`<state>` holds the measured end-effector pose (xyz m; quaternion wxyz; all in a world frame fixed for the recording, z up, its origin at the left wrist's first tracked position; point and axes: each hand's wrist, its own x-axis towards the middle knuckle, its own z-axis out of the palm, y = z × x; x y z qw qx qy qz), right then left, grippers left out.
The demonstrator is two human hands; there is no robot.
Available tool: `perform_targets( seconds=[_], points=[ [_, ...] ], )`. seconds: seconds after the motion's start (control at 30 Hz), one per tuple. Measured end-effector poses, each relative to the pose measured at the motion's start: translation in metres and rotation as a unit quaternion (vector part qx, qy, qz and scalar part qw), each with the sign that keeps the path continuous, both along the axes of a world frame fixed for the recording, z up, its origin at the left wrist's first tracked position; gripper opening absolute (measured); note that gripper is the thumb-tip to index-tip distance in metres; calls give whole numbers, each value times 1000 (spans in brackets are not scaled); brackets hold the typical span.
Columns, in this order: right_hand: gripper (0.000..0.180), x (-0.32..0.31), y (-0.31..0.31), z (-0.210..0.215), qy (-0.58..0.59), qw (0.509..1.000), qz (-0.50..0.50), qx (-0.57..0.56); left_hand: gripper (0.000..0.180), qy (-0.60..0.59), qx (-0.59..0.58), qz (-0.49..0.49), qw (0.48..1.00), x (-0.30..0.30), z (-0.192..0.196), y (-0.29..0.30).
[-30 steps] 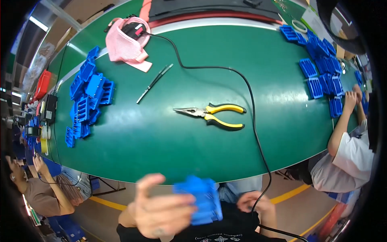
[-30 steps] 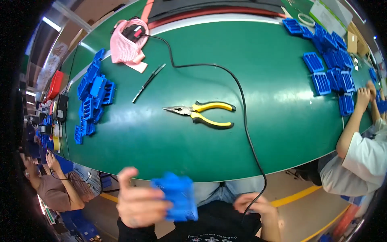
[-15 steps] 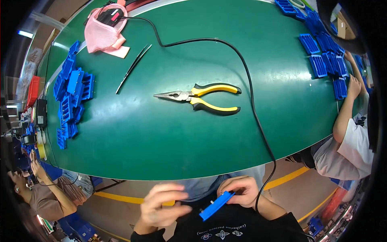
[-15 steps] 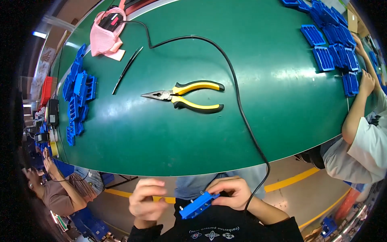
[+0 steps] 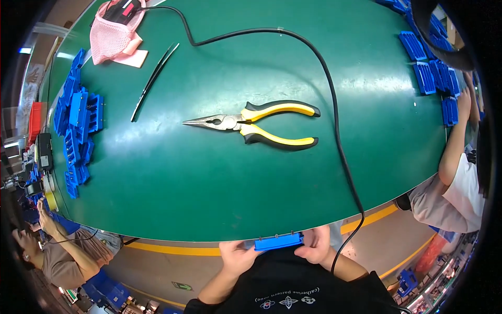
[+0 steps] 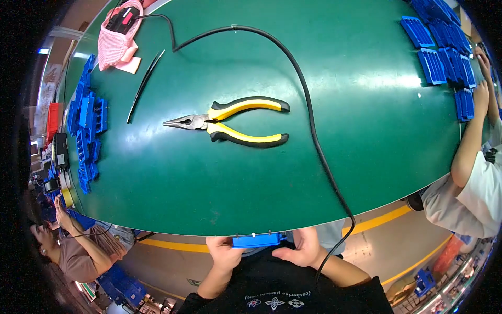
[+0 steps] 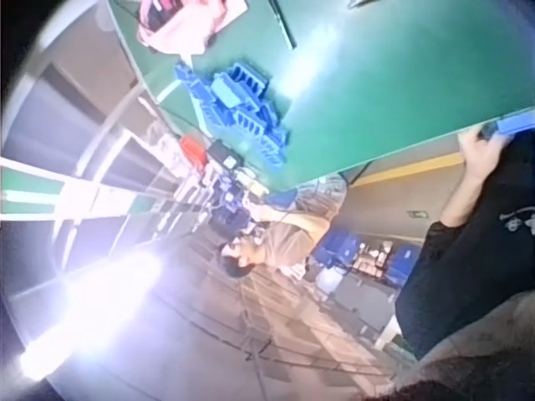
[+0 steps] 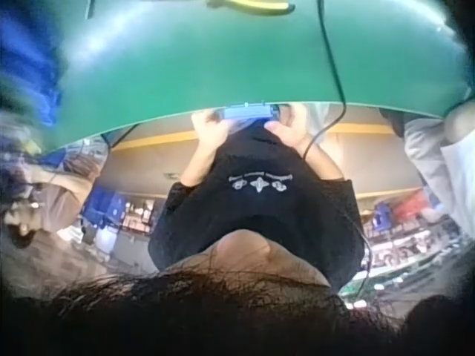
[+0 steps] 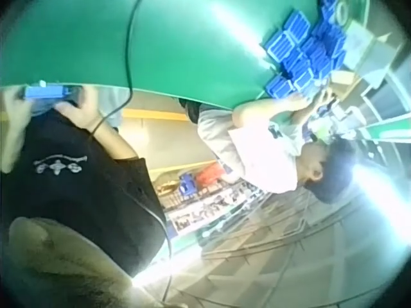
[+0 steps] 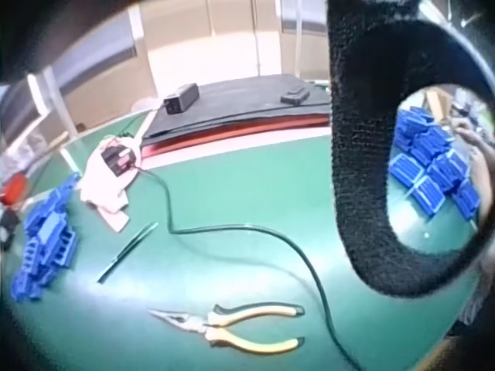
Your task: Assembling small blue plastic components using needle-nose pliers at a factory workbench.
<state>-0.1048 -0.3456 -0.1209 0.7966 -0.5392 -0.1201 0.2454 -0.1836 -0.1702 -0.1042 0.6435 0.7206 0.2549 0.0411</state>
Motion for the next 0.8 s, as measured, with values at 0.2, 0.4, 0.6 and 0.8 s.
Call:
perform_targets(
  seconds=[0.2, 0.4, 0.6, 0.8],
  points=[
    [60, -1, 21, -5, -75, 995, 17, -66, 27, -14, 4, 26, 1000, -2, -1, -7],
    [55, 2, 27, -6, -96, 991, -27, -85, 51, -139, -178, 60, 972, 9, 4, -11],
    [54, 1, 34, 0, -50, 997, -40, -50, 49, -174, -171, 24, 969, -1, -36, -14],
    [61, -2, 29, -6, -93, 993, -36, -57, 43, -187, -113, 23, 976, 5, -38, -21]
  ],
)
